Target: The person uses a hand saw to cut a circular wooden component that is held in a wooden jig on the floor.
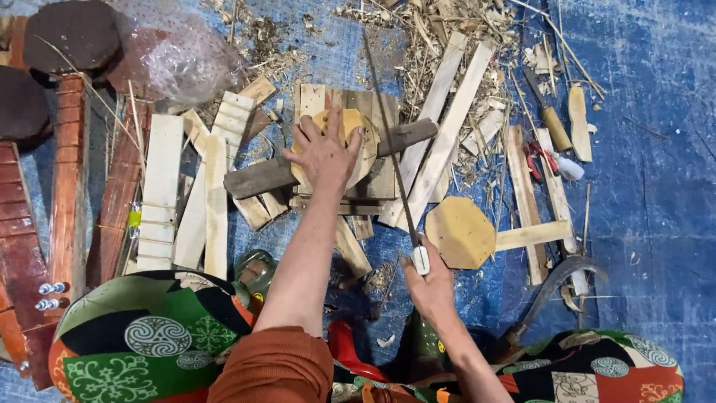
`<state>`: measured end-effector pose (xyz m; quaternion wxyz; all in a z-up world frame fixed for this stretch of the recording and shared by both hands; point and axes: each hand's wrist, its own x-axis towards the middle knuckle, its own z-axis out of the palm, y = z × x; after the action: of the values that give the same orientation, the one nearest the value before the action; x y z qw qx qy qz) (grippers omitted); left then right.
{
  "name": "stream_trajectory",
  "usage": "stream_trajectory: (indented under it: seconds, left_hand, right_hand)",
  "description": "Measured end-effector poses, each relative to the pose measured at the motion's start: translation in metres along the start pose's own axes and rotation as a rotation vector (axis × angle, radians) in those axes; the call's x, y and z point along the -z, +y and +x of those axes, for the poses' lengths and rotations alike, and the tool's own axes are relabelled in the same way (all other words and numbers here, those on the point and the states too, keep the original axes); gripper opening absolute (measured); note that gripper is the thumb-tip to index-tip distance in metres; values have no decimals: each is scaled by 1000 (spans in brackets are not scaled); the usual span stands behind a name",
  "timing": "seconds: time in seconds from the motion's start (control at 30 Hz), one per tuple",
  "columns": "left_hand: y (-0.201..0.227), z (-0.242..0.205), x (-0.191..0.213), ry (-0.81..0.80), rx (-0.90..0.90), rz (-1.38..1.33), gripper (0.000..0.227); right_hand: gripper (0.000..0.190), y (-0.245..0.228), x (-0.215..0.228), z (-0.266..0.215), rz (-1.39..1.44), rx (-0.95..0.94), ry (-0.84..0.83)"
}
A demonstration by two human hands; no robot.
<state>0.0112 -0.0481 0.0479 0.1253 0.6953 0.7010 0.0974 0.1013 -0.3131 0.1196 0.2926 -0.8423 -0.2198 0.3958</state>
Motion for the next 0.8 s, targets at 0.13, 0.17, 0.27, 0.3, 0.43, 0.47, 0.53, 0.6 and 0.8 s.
stream_trajectory:
  seconds: [0.13,0.17,0.27,0.3,0.43,0.47,0.53,0.6,0.8]
  left_hand:
    - [2,7,18,-156,-5,40,72]
    - [2,7,17,-130,-14,54,72]
    - [-1,7,15,-128,-10,47,71]
    - [0,8,15,-152,0,22,72]
    - [-2,8,13,-88,-17,22,70]
    - [-1,8,14,-100,-9,16,70]
    - [0,10,16,-114,-2,8,70]
    - [1,12,17,-200,25,15,73]
    - [-2,10,3,-71,24,-32,73]
  right_hand:
    - [56,7,5,-14,-79,221,-20]
    - [58,9,5,-14,-70,229,-34]
    - [61,10,3,-15,-80,223,-63]
    - [63,10,3,-15,-100,208,-73]
    - [57,17,2,-22,-54,262,-79]
    - [57,20,3,-22,-96,264,-71]
    - [56,14,3,-23,-141,264,-62]
    - [58,-1,3,-23,-142,111,-101]
    - [53,-18,-29,39,-120,213,-51]
